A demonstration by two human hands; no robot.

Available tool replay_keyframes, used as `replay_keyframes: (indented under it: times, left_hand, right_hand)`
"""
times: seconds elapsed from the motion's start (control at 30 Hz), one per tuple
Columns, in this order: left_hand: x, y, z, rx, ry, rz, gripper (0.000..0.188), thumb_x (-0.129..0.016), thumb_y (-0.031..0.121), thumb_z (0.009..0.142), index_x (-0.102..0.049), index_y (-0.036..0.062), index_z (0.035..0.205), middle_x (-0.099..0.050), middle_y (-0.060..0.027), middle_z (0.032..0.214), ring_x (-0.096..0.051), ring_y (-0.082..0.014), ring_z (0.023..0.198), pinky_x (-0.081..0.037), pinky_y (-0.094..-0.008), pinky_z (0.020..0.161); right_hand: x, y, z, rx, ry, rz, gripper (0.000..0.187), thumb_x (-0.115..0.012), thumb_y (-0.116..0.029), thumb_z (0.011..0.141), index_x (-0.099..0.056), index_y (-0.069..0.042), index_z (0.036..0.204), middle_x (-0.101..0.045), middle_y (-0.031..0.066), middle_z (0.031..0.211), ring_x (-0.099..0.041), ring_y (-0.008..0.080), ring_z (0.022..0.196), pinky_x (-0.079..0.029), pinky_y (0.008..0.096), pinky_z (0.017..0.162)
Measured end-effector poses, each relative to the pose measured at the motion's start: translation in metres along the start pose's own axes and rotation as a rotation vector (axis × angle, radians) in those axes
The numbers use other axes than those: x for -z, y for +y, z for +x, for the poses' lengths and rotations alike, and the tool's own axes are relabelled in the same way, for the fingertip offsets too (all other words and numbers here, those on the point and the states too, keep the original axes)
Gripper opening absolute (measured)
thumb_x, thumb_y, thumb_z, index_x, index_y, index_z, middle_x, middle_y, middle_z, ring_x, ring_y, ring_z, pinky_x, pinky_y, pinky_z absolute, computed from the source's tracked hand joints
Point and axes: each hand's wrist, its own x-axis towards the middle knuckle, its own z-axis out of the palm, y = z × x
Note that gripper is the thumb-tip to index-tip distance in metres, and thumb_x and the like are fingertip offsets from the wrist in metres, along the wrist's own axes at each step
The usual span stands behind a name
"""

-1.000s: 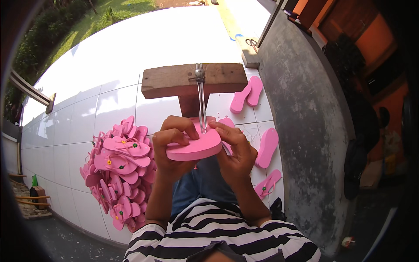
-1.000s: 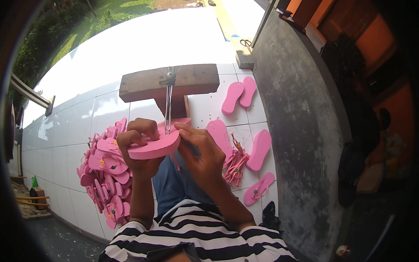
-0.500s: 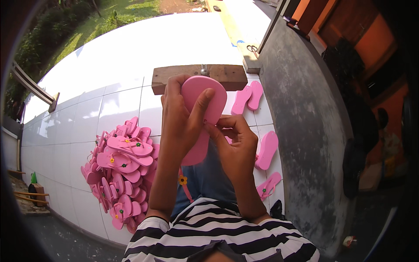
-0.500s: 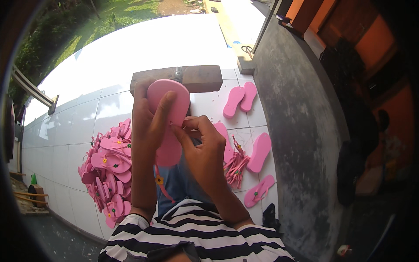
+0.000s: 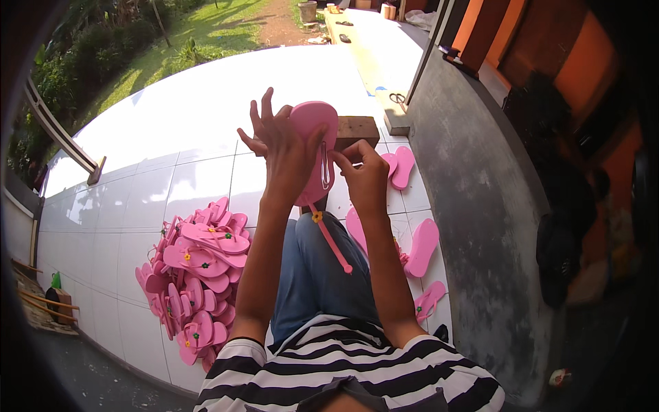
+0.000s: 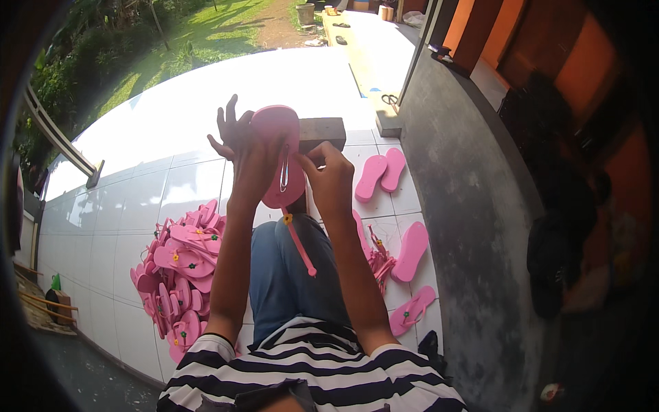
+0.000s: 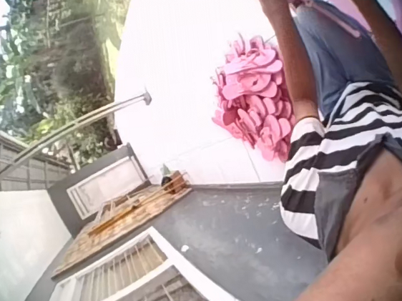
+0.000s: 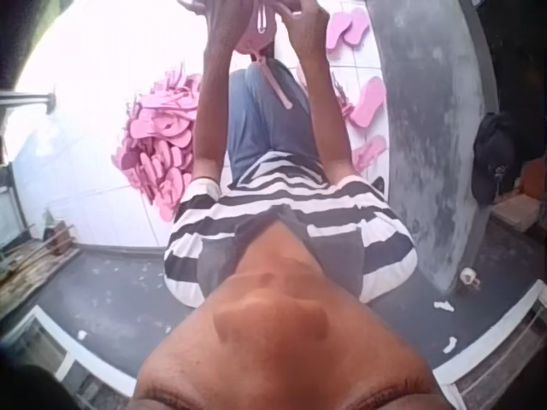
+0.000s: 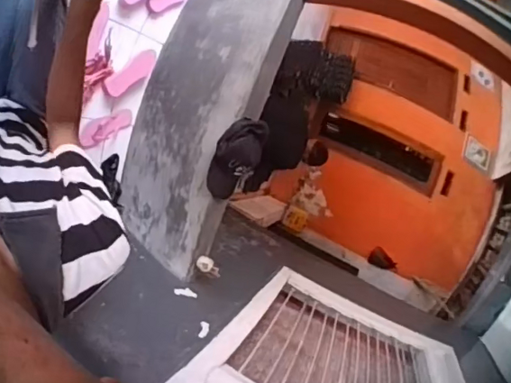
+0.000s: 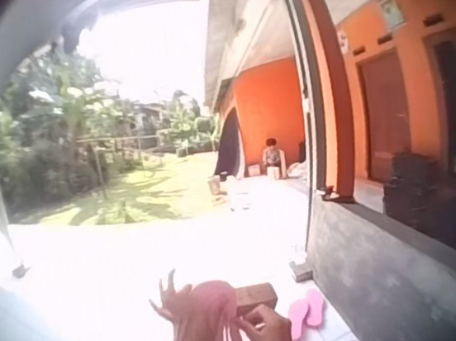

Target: The person assembles flip-flops by using a fixed metal hook to pull straps through pre-cut holes in pink soles, handling individual straps and completed soles.

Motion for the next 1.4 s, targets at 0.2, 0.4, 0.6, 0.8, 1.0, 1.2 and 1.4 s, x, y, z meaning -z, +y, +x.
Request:
replay_keyframes:
  times: [0.2, 0.4, 0.6, 0.8, 1.0, 1.2, 1.4]
  left_hand:
    - [0.0, 0.006, -0.015, -0.018, -0.018, 0.062, 0.064, -0.066, 0.03, 0.091, -0.031, 0.0045, 0.139, -0.012, -0.0218, 0.153, -0.008, -0.0433, 0.144, -0.001, -0.0691, 0.108]
    - [0.009, 0.029, -0.101, -0.032, 0.166, -0.204, 0.055, -0.067, 0.024, 0.089, -0.039, 0.0102, 0.135, -0.032, -0.0176, 0.143, -0.024, -0.0338, 0.139, -0.014, -0.0571, 0.108]
    - [0.038, 0.041, -0.161, -0.439, -0.338, -0.284, 0.023, -0.076, 0.021, 0.077, -0.067, 0.0159, 0.097, -0.066, 0.0044, 0.099, -0.059, -0.0138, 0.103, -0.027, -0.0436, 0.099]
    - [0.008, 0.077, -0.156, -0.293, -0.059, -0.324, 0.024, -0.077, 0.015, 0.074, -0.069, 0.0159, 0.097, -0.066, 0.0041, 0.094, -0.061, -0.0152, 0.092, -0.037, -0.035, 0.085]
    - [-0.016, 0.1, -0.173, -0.071, 0.082, -0.412, 0.024, -0.075, 0.008, 0.073, -0.069, 0.0088, 0.096, -0.067, -0.0006, 0.097, -0.061, -0.0204, 0.092, -0.042, -0.0356, 0.08]
    - [0.005, 0.079, -0.173, 0.037, 0.161, -0.547, 0.014, -0.065, 0.004, 0.083, -0.063, 0.0041, 0.097, -0.066, -0.0111, 0.103, -0.061, -0.0284, 0.095, -0.045, -0.0388, 0.084]
    - [0.058, 0.035, -0.113, -0.013, 0.409, -0.952, 0.013, -0.049, 0.013, 0.094, -0.054, 0.0046, 0.102, -0.055, -0.0105, 0.089, -0.05, -0.0204, 0.083, -0.042, -0.0353, 0.075]
  right_hand:
    - [-0.027, 0.026, -0.055, -0.244, -0.108, 0.19, 0.074, -0.08, -0.04, 0.079, -0.041, 0.0, 0.128, -0.049, 0.0188, 0.117, -0.056, 0.0284, 0.108, -0.049, 0.0396, 0.088]
    - [-0.018, 0.043, -0.188, -0.354, -0.815, 0.457, 0.025, -0.054, -0.023, 0.1, -0.057, 0.001, 0.108, -0.066, 0.0125, 0.079, -0.067, 0.0269, 0.075, -0.051, 0.0362, 0.074]
    - [0.083, 0.028, -0.178, -0.297, -0.511, -0.068, 0.025, -0.057, -0.024, 0.099, -0.062, 0.0, 0.095, -0.064, 0.015, 0.077, -0.067, 0.0211, 0.07, -0.049, 0.0341, 0.063]
    - [0.089, 0.038, -0.137, -0.619, -0.096, 0.251, 0.026, -0.064, -0.025, 0.097, -0.066, 0.001, 0.098, -0.069, 0.0097, 0.088, -0.067, 0.0138, 0.079, -0.052, 0.0289, 0.068]
    - [0.032, 0.005, -0.118, -0.279, 0.058, 0.41, 0.023, -0.055, -0.015, 0.102, -0.065, 0.005, 0.105, -0.067, 0.0094, 0.095, -0.063, 0.0127, 0.088, -0.05, 0.0257, 0.082]
    - [0.026, 0.004, -0.078, -0.203, -0.346, 0.784, 0.049, -0.042, -0.044, 0.104, -0.049, -0.004, 0.076, -0.043, 0.0005, 0.068, -0.044, 0.0096, 0.063, -0.037, 0.0249, 0.061]
    - [0.025, 0.003, -0.044, -0.15, -0.579, 0.855, 0.046, -0.045, -0.039, 0.105, -0.057, -0.003, 0.078, -0.048, -0.0015, 0.071, -0.041, 0.0068, 0.062, -0.033, 0.0225, 0.057]
